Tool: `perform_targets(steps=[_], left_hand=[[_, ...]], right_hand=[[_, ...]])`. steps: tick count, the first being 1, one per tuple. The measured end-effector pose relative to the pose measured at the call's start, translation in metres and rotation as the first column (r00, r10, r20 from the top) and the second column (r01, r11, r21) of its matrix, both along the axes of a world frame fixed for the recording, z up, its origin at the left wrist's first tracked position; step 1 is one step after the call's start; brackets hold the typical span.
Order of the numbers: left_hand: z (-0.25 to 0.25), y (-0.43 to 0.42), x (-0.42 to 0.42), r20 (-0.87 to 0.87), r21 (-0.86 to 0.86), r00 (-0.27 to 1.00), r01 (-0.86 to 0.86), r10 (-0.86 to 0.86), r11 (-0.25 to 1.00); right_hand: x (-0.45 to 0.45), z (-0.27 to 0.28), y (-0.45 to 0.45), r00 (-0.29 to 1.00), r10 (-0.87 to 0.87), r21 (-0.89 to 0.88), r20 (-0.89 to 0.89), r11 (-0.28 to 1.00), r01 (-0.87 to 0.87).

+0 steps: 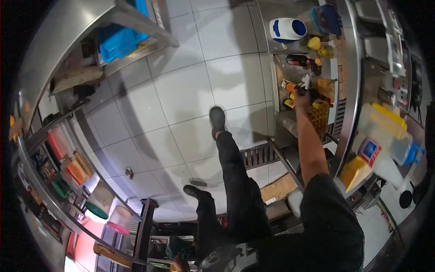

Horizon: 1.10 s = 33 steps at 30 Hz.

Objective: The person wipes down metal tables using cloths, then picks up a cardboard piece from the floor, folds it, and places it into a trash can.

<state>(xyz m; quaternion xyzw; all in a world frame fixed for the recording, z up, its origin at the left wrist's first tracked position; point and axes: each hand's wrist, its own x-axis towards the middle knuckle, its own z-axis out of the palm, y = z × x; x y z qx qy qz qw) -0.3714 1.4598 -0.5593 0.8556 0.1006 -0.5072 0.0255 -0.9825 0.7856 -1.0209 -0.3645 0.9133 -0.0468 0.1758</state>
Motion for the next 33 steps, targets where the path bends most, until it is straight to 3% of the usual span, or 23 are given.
perform_targets(steps=[1,2,3,5,6,8,11,13,16,19,21,23,25,28,29,30,32,33], left_hand=[[0.004,-0.005,-0.004,0.05,-0.107,0.865,-0.492,0.498,0.864],[0.008,-0.023,-0.006,0.127,-0.101,0.801,-0.577,0.586,0.811],[0.009,-0.038,-0.011,0.182,-0.055,0.813,-0.554,0.554,0.831],[0.014,-0.076,-0.018,0.236,0.006,0.84,-0.504,0.489,0.864],[0.017,-0.091,-0.018,0.25,0.026,0.851,-0.483,0.462,0.875],[0.021,-0.116,-0.016,0.27,0.05,0.864,-0.453,0.424,0.89],[0.03,-0.142,-0.01,0.288,0.055,0.879,-0.411,0.38,0.91],[0.033,-0.155,-0.008,0.294,0.056,0.885,-0.394,0.362,0.918],[0.031,-0.168,-0.01,0.296,0.035,0.885,-0.385,0.358,0.922],[0.028,-0.174,-0.014,0.294,0.01,0.886,-0.378,0.359,0.926],[0.025,-0.176,-0.017,0.292,-0.01,0.885,-0.377,0.363,0.926],[0.023,-0.179,-0.02,0.287,-0.025,0.884,-0.379,0.369,0.925],[0.021,-0.181,-0.021,0.284,-0.034,0.885,-0.375,0.369,0.926],[0.019,-0.182,-0.023,0.278,-0.042,0.887,-0.372,0.369,0.927],[0.018,-0.182,-0.023,0.274,-0.044,0.888,-0.372,0.369,0.927],[0.017,-0.181,-0.023,0.273,-0.044,0.889,-0.37,0.367,0.928],[0.014,-0.18,-0.022,0.274,-0.039,0.891,-0.367,0.363,0.93],[0.014,-0.178,-0.022,0.278,-0.034,0.89,-0.367,0.362,0.929]], right_hand=[[-0.015,-0.007,-0.017,0.999,-0.029,-0.012,0.023,1.0,0.029],[-0.029,-0.014,-0.033,0.997,-0.058,-0.024,0.046,0.998,0.059],[-0.038,-0.014,-0.046,0.993,0.115,-0.153,-0.022,0.981,-0.117],[-0.041,-0.001,-0.069,0.958,0.269,-0.26,-0.102,0.922,-0.286],[-0.03,0.019,-0.08,0.974,0.21,0.001,-0.082,0.978,-0.211],[-0.033,0.008,-0.088,0.987,0.143,0.265,-0.069,0.957,-0.12],[-0.066,-0.022,-0.089,0.987,-0.034,0.409,-0.158,0.908,0.096],[-0.072,-0.027,-0.085,0.973,-0.094,0.369,-0.211,0.914,0.168],[-0.06,-0.01,-0.071,0.951,-0.244,0.065,-0.19,0.963,0.26],[-0.053,-0.001,-0.05,0.857,-0.511,-0.13,0.072,0.847,0.516],[-0.047,0.01,-0.043,0.612,-0.658,-0.152,0.439,0.616,0.773],[-0.042,0.025,-0.042,0.333,-0.651,-0.056,0.682,0.407,0.912],[-0.037,0.039,-0.039,0.254,-0.611,0.003,0.749,0.388,0.922],[-0.036,0.047,-0.031,0.354,-0.57,0.015,0.742,0.541,0.841],[-0.044,0.038,-0.029,0.353,-0.566,0.01,0.745,0.539,0.843],[-0.063,0.02,-0.026,0.476,-0.611,-0.028,0.633,0.596,0.802],[-0.085,0.006,-0.03,0.586,-0.637,-0.051,0.5,0.654,0.755],[-0.09,0.009,-0.04,0.81,-0.581,0.089,0.081,0.813,0.575]])
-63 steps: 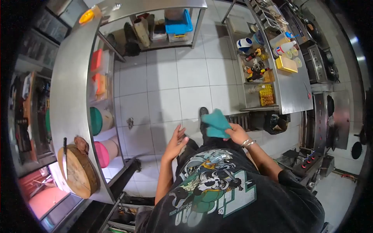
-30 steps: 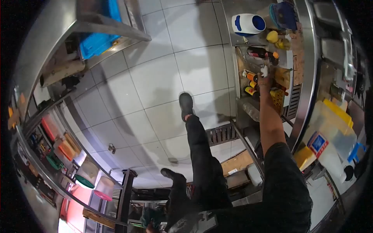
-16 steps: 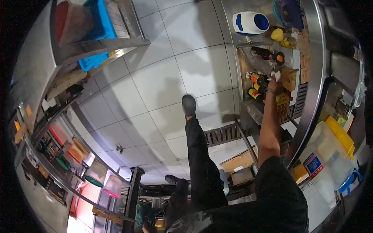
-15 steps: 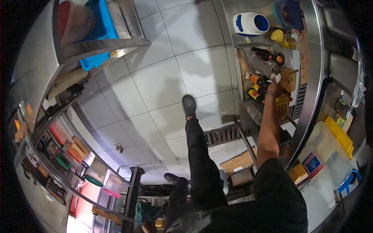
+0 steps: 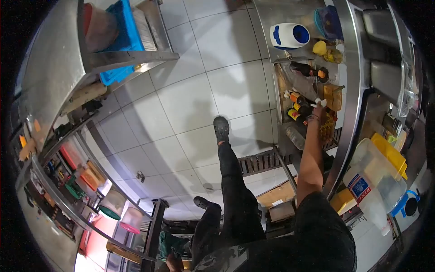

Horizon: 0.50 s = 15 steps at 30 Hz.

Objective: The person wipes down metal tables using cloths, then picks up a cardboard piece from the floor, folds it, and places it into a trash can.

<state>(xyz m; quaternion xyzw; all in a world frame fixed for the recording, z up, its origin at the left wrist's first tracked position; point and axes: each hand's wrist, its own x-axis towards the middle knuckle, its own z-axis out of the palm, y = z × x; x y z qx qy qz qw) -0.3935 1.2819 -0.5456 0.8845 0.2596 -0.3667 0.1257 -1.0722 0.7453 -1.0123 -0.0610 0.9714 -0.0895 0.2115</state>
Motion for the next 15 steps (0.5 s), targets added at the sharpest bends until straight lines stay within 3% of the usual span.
perform_targets(steps=[1,2,3,5,9,12,15], left_hand=[[-0.003,0.003,-0.001,-0.005,0.008,1.0,-0.002,0.002,1.0],[-0.004,0.005,-0.002,-0.009,0.016,1.0,-0.003,0.004,1.0],[-0.004,0.009,-0.004,-0.011,0.031,1.0,-0.011,0.012,0.999],[-0.007,0.016,-0.009,-0.011,0.055,1.0,-0.024,0.025,0.998],[-0.019,0.024,-0.017,-0.047,0.092,0.998,-0.036,0.04,0.995],[-0.026,0.026,-0.02,-0.067,0.11,0.997,-0.04,0.048,0.993],[-0.044,0.025,-0.022,-0.081,0.109,0.995,-0.052,0.061,0.993]], right_hand=[[-0.004,0.003,-0.007,0.943,0.282,0.411,-0.178,0.892,-0.189],[0.01,0.015,-0.012,0.932,0.236,0.282,-0.276,0.947,-0.156],[0.014,0.01,-0.011,0.93,0.244,0.288,-0.277,0.944,-0.162],[0.019,-0.002,-0.015,0.896,0.316,0.102,-0.311,0.949,-0.3],[0.035,-0.008,-0.031,0.831,0.396,-0.181,-0.391,0.852,-0.492],[0.054,0.007,-0.037,0.831,0.437,0.053,-0.346,0.893,-0.447],[0.064,-0.007,-0.046,0.82,0.448,0.096,-0.356,0.89,-0.445]])
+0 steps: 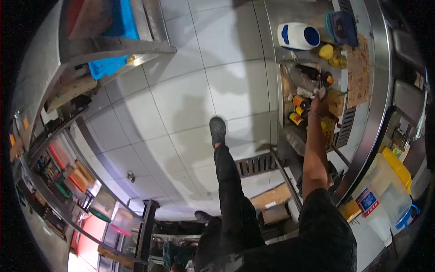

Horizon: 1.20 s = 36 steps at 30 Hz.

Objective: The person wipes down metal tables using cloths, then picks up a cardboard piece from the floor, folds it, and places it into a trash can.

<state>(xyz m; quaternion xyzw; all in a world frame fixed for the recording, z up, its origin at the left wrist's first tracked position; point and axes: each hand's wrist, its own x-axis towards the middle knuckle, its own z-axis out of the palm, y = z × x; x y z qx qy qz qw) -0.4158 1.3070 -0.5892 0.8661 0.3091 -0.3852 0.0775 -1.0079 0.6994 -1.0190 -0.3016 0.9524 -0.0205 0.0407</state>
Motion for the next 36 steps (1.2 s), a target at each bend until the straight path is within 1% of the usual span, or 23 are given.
perform_targets(steps=[3,6,7,8,10,12,13,15,16,17,20,22,23,25,26,27,28,29,31,32,33,34,36], left_hand=[[-0.015,-0.003,-0.002,-0.008,0.009,1.0,-0.009,0.009,1.0],[-0.029,-0.007,-0.002,-0.024,0.009,1.0,-0.003,0.003,1.0],[-0.032,-0.009,0.0,-0.029,0.005,1.0,-0.003,0.003,1.0],[-0.035,-0.01,0.0,-0.036,0.001,0.999,0.0,0.0,1.0],[-0.04,-0.011,0.0,-0.045,-0.003,0.999,0.001,-0.002,1.0],[-0.041,-0.013,0.002,-0.052,-0.008,0.999,0.005,-0.006,1.0],[-0.043,-0.013,0.002,-0.055,-0.011,0.998,0.005,-0.006,1.0],[-0.048,-0.014,0.002,-0.062,-0.02,0.998,0.012,-0.014,1.0],[-0.05,-0.014,0.003,-0.065,-0.023,0.998,0.015,-0.016,1.0],[-0.052,-0.014,0.002,-0.068,-0.028,0.998,0.013,-0.015,1.0],[-0.058,-0.013,0.001,-0.078,-0.042,0.997,0.012,-0.016,0.999],[-0.066,-0.013,-0.001,-0.092,-0.063,0.996,0.012,-0.018,0.998],[-0.067,-0.013,-0.001,-0.091,-0.067,0.996,0.009,-0.015,0.998],[-0.071,-0.013,-0.002,-0.098,-0.077,0.995,0.003,-0.011,0.997],[-0.072,-0.012,-0.003,-0.104,-0.082,0.995,0.002,-0.01,0.997],[-0.074,-0.011,-0.004,-0.105,-0.088,0.994,0.003,-0.013,0.996],[-0.076,-0.008,-0.004,-0.113,-0.092,0.994,-0.001,-0.009,0.996],[-0.079,-0.008,-0.006,-0.116,-0.104,0.993,-0.005,-0.007,0.995],[-0.084,-0.003,-0.009,-0.127,-0.122,0.992,-0.02,0.004,0.992],[-0.085,0.0,-0.01,-0.133,-0.131,0.991,-0.018,0.001,0.991],[-0.083,0.004,-0.012,-0.139,-0.143,0.99,-0.025,0.005,0.989],[-0.081,0.007,-0.012,-0.147,-0.157,0.989,-0.03,0.006,0.987],[-0.071,0.018,-0.017,-0.16,-0.197,0.987,-0.027,-0.005,0.98]], right_hand=[[-0.005,-0.036,-0.002,0.999,-0.047,0.059,-0.013,0.997,0.048],[-0.038,-0.086,-0.003,0.985,-0.173,0.238,-0.005,0.956,0.169],[-0.058,-0.107,-0.002,0.973,-0.228,0.318,0.03,0.925,0.207],[-0.059,-0.103,-0.006,0.958,-0.272,0.385,0.09,0.897,0.218],[-0.057,-0.096,0.0,0.931,-0.283,0.493,0.229,0.859,0.14],[-0.016,-0.079,0.004,0.998,-0.062,0.204,-0.008,0.977,0.062],[-0.018,-0.079,0.002,0.998,-0.062,0.204,-0.011,0.977,0.062],[-0.027,-0.094,-0.003,0.99,-0.141,0.395,-0.028,0.908,0.141],[-0.032,-0.103,0.002,0.99,-0.141,0.394,-0.031,0.908,0.141],[-0.028,-0.096,0.004,0.991,-0.134,0.362,-0.003,0.923,0.126],[0.027,-0.027,0.016,0.997,0.033,0.005,0.071,0.999,-0.033],[0.073,0.017,0.032,0.97,0.221,-0.179,0.097,0.963,-0.202],[0.093,0.033,0.046,0.941,0.325,-0.191,0.099,0.934,-0.302],[0.126,0.053,0.09,0.805,0.585,-0.146,0.094,0.808,-0.57],[0.138,0.056,0.126,0.729,0.605,-0.095,0.321,0.786,-0.611],[0.149,0.06,0.161,0.629,0.562,-0.048,0.537,0.765,-0.642],[0.187,0.106,0.217,0.394,0.431,0.24,0.812,0.369,-0.898],[0.204,0.114,0.253,0.295,0.07,0.255,0.953,0.341,-0.905],[0.229,0.146,0.296,0.263,-0.299,0.286,0.917,0.036,-0.957],[0.247,0.168,0.31,0.268,-0.458,0.24,0.848,-0.12,-0.963],[0.268,0.213,0.287,0.126,-0.344,0.153,0.931,0.051,-0.987],[0.267,0.213,0.301,0.131,-0.345,0.155,0.929,0.043,-0.987],[0.269,0.202,0.339,0.186,-0.078,0.189,0.98,0.04,-0.981]])
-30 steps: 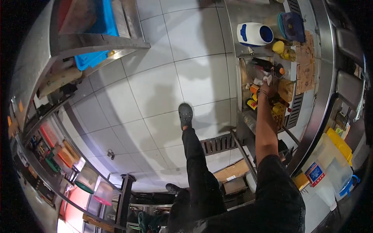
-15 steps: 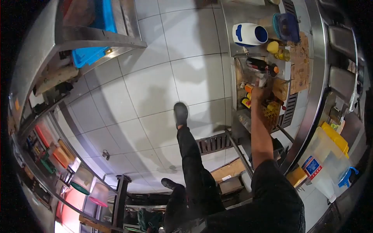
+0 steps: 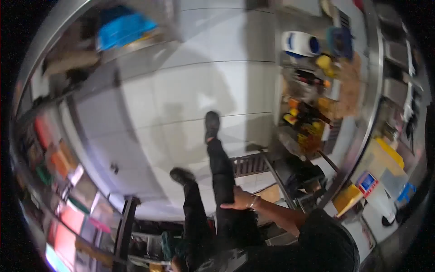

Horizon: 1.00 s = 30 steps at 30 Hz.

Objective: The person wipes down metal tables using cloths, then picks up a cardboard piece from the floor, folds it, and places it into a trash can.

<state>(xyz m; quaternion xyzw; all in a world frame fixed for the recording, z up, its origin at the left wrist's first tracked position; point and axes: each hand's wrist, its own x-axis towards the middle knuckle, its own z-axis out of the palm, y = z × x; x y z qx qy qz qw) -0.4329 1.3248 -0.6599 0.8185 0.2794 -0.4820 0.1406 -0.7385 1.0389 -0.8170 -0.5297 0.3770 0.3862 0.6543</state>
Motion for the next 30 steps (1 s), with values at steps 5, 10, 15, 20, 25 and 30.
perform_targets(steps=[5,10,15,20,25,30], left_hand=[[0.048,0.013,-0.032,-0.096,-0.219,0.987,0.105,-0.128,0.97],[0.021,0.031,-0.024,-0.087,-0.271,0.995,-0.069,0.047,0.96],[0.007,0.085,-0.016,-0.058,-0.276,0.976,-0.219,0.211,0.936],[0.032,0.104,0.006,-0.039,-0.329,0.998,0.032,-0.047,0.944],[-0.009,0.181,-0.014,-0.24,-0.4,0.773,-0.63,0.587,0.666],[0.01,0.187,0.001,-0.189,-0.439,0.753,-0.639,0.63,0.632]], right_hand=[[0.05,0.025,-0.019,0.955,0.205,-0.068,-0.214,0.972,-0.224],[0.079,0.018,0.009,0.92,0.195,-0.321,-0.339,0.896,-0.308],[0.086,-0.003,0.06,0.876,0.281,-0.368,-0.392,0.825,-0.429],[0.09,-0.012,0.1,0.824,0.402,-0.417,-0.398,0.721,-0.553],[0.11,-0.004,0.13,0.769,0.47,-0.417,-0.433,0.652,-0.633],[0.134,0.003,0.144,0.715,0.533,-0.404,-0.453,0.592,-0.697]])
